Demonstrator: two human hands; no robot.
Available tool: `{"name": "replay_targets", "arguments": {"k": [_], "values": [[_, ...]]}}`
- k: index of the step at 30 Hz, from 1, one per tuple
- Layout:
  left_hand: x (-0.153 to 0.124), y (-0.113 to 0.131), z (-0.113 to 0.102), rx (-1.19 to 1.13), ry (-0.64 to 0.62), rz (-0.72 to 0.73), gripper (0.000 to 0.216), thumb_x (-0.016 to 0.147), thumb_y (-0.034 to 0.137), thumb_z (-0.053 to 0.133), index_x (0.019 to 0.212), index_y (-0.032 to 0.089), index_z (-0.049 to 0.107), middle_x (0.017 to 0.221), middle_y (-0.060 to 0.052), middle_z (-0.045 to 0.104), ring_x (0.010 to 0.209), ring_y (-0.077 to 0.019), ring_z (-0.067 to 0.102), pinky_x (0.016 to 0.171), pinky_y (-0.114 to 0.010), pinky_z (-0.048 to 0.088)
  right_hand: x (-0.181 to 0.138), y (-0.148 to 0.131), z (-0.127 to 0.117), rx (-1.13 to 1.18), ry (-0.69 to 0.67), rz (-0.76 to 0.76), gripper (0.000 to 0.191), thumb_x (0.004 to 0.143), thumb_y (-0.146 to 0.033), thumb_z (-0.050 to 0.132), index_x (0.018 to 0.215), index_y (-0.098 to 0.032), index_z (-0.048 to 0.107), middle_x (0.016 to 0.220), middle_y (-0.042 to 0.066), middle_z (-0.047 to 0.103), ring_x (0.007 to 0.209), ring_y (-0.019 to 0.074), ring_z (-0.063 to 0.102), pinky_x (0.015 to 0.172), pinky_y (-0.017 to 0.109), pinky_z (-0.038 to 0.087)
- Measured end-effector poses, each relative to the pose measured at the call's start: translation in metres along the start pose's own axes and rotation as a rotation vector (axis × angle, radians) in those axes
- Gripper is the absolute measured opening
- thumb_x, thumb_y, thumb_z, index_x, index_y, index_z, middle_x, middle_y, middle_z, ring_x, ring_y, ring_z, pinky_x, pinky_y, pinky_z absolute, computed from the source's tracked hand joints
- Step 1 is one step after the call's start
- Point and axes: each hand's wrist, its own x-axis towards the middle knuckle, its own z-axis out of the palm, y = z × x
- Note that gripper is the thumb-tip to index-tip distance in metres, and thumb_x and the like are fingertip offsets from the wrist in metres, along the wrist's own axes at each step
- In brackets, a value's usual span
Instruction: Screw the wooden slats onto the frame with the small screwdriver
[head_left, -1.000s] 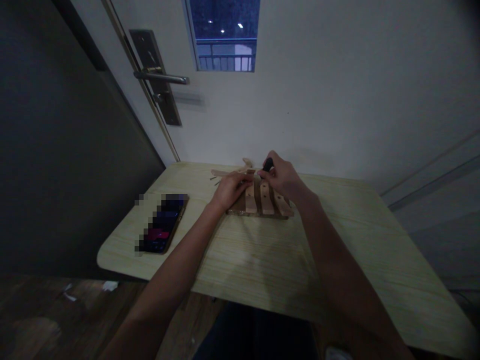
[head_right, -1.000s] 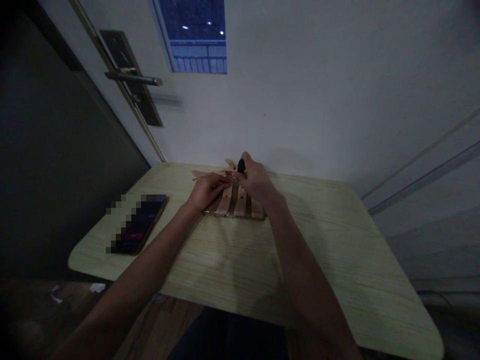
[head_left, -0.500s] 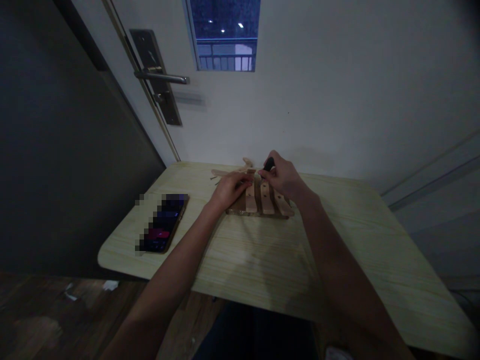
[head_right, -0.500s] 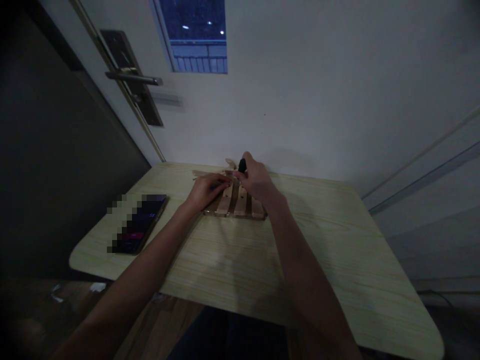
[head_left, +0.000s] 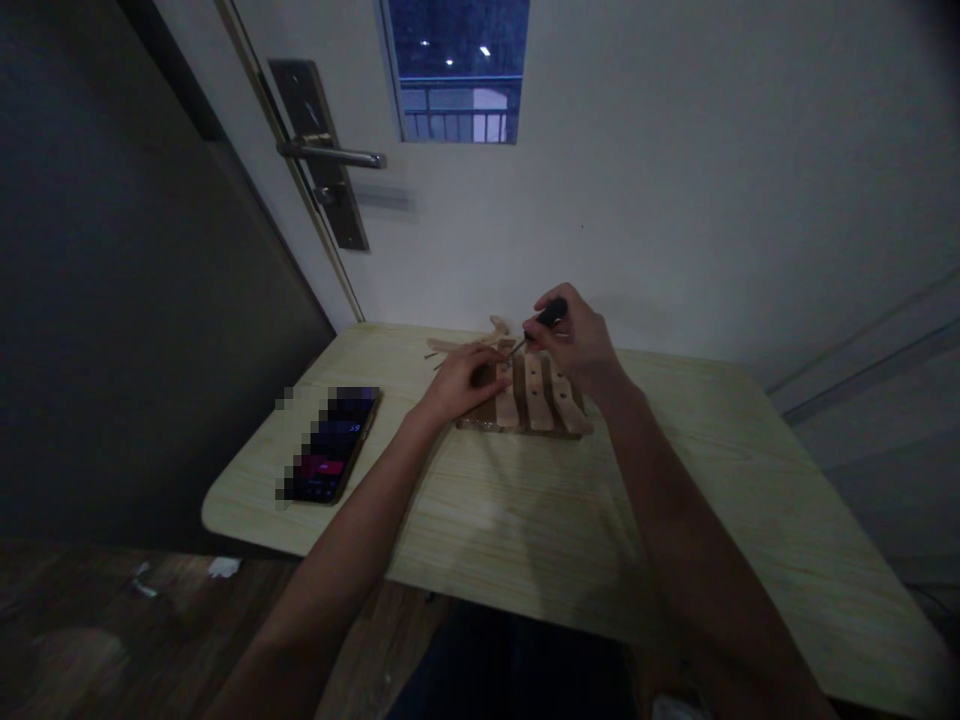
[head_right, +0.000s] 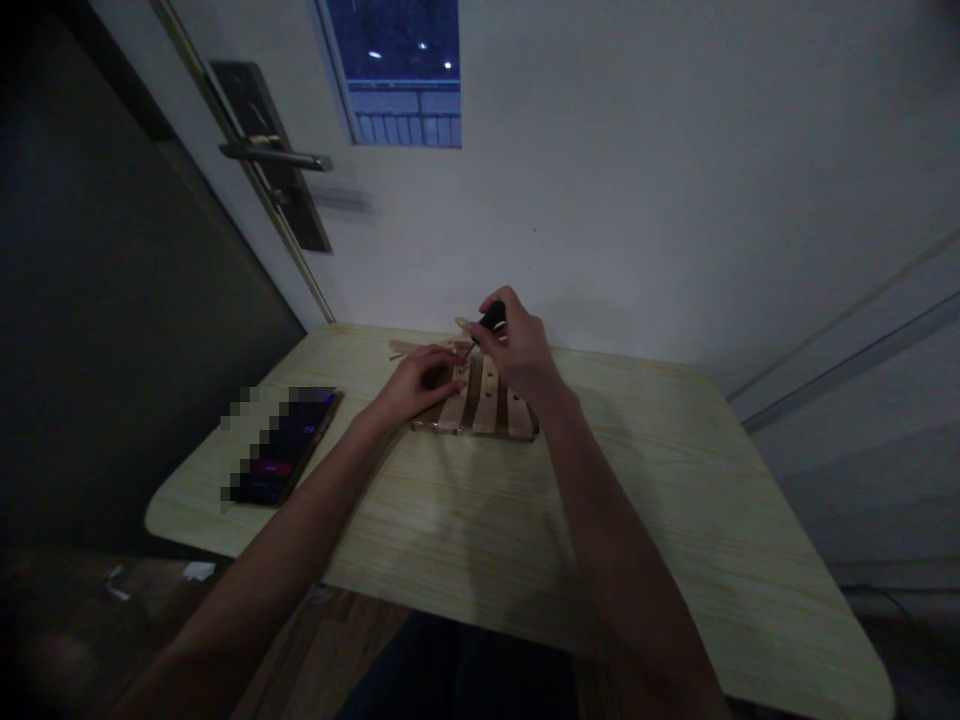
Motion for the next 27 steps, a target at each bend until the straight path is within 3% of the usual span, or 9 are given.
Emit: {"name": "replay_targets", "arguments": {"k": [7,19,25,27], "values": [[0.0,-0.003,0.002,-0.046,-0.004,-0.035,0.027,0.088,0.034,0.075,0.109,0.018,0.072,0.117,-0.012,0.072,0.113,-0.0273,0.067,0.102,-0.05,0.052,-0.002,0.002,0.005,-0.018,-0.045,0.01,0.034,0.081,-0.05,0.066,0.095,-0.025,0.046,0.077,-0.002,0.057,0.067,0.0162,0.061,0.067,0.035,0.054],[-0.001,-0.003,0.003,-0.065,-0.009,-0.041,0.027,0.088,0.033,0.075,0.11,0.017,0.073,0.118,-0.013,0.071,0.113,-0.0268,0.067,0.103,-0.048,0.052,-0.002,-0.004,0.004,-0.047,-0.018,-0.009,0.03,0.08,-0.046,0.064,0.091,-0.025,0.045,0.075,-0.002,0.056,0.063,0.015,0.059,0.061,0.031,0.051],[-0.001,-0.002,0.003,-0.084,-0.004,-0.036,0.027,0.088,0.036,0.075,0.108,0.019,0.073,0.117,-0.011,0.071,0.115,-0.0272,0.067,0.105,-0.047,0.051,-0.006,-0.007,0.004,-0.043,-0.071,0.011,0.036,0.084,-0.039,0.064,0.111,-0.025,0.044,0.079,-0.003,0.061,0.064,0.0157,0.062,0.065,0.032,0.053],[-0.002,-0.001,0.002,-0.087,-0.007,-0.027,0.029,0.089,0.039,0.074,0.11,0.019,0.072,0.119,-0.011,0.071,0.116,-0.0274,0.066,0.105,-0.048,0.051,-0.006,-0.008,0.004,-0.055,-0.101,-0.029,0.03,0.088,-0.037,0.062,0.11,-0.025,0.047,0.081,-0.002,0.061,0.069,0.0163,0.063,0.069,0.032,0.054]]}}
